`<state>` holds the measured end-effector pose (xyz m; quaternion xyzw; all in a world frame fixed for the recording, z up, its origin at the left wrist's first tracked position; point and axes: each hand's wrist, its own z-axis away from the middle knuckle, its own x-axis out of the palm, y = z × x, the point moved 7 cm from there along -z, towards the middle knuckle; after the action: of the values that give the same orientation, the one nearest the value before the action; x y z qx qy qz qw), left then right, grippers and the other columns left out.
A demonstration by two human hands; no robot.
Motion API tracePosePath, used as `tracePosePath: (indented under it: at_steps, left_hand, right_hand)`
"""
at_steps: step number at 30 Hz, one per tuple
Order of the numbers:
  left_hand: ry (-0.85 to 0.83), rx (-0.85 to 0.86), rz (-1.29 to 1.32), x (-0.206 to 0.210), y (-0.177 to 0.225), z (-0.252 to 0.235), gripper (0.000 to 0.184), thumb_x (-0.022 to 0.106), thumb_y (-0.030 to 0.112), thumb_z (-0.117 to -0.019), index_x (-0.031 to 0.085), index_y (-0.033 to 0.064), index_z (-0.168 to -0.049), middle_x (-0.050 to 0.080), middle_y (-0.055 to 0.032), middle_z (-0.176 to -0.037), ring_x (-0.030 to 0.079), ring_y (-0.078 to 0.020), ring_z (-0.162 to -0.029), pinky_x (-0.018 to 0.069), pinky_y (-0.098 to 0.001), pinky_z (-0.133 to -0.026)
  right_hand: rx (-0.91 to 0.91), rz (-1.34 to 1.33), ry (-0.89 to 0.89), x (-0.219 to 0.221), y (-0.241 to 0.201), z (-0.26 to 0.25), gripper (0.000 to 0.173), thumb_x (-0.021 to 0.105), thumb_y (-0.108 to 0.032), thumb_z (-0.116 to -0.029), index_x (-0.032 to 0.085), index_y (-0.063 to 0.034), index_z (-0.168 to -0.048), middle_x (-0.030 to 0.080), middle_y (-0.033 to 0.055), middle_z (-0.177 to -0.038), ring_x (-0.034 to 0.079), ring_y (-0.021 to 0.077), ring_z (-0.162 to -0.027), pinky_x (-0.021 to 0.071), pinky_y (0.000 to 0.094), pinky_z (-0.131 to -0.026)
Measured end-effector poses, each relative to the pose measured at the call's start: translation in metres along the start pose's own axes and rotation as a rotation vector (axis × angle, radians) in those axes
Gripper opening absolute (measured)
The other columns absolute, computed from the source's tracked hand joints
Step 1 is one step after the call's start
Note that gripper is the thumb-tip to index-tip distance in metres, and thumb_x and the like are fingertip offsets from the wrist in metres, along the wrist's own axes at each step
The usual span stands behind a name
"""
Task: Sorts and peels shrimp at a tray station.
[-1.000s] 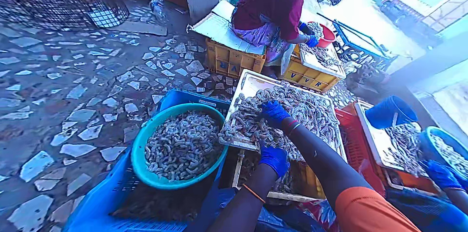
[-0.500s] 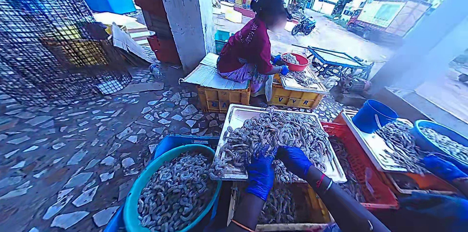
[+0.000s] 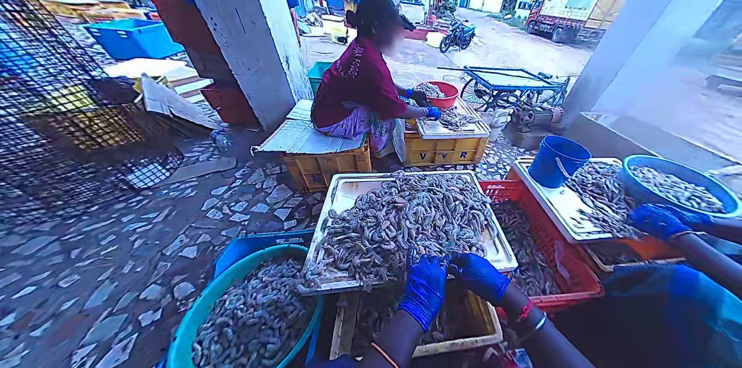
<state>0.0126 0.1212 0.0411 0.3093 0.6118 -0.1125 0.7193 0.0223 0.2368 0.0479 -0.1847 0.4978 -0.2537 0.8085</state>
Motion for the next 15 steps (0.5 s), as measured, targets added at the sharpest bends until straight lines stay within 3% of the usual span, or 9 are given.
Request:
tracePosePath:
  at_steps: [4, 7, 11, 15]
  left_hand:
    - [-0.006, -0.012, -0.043, 0.001, 0.006, -0.01, 0.034, 0.05, 0.005, -0.0999, 0.067, 0.0051, -0.13, 0.067, -0.0202, -0.127, 0.059, -0.0394, -0.127, 0.0164, -0.0699, -0.119]
    - [0.054, -0.017, 0.007, -0.001, 0.006, -0.012, 0.03, 0.053, 0.004, -0.0978, 0.07, 0.0019, -0.122, 0.069, -0.0206, -0.123, 0.061, -0.0391, -0.124, 0.0203, -0.0666, -0.12]
    - [0.023, -0.087, 0.216, -0.006, -0.003, -0.015, 0.034, 0.047, 0.007, -0.1009, 0.068, 0.0035, -0.128, 0.068, -0.0204, -0.126, 0.059, -0.0351, -0.128, 0.0191, -0.0582, -0.123]
    - [0.061, -0.182, 0.422, -0.013, -0.019, -0.012, 0.036, 0.042, 0.015, -0.1082, 0.068, 0.0037, -0.13, 0.07, -0.0166, -0.125, 0.061, -0.0275, -0.127, 0.0251, -0.0476, -0.123]
  right_hand:
    - [-0.017, -0.077, 0.026, -0.008, 0.007, 0.0, 0.035, 0.051, -0.037, -0.1059, 0.072, -0.0102, -0.116, 0.072, 0.0094, -0.098, 0.068, 0.0229, -0.088, 0.0531, 0.0481, -0.087]
    - [0.006, -0.072, 0.056, -0.014, 0.01, 0.0, 0.035, 0.052, -0.04, -0.1052, 0.073, -0.0122, -0.111, 0.072, 0.0064, -0.092, 0.068, 0.0214, -0.083, 0.0527, 0.0478, -0.084]
    - [-0.027, -0.179, 0.114, -0.02, 0.011, -0.004, 0.038, 0.052, -0.044, -0.1055, 0.07, -0.0111, -0.1, 0.067, 0.0013, -0.078, 0.062, 0.0165, -0.074, 0.0505, 0.0432, -0.077]
    - [-0.059, -0.067, 0.173, -0.021, -0.004, -0.005, 0.04, 0.051, -0.046, -0.1045, 0.072, -0.0119, -0.102, 0.07, 0.004, -0.084, 0.067, 0.0202, -0.083, 0.0514, 0.0471, -0.084]
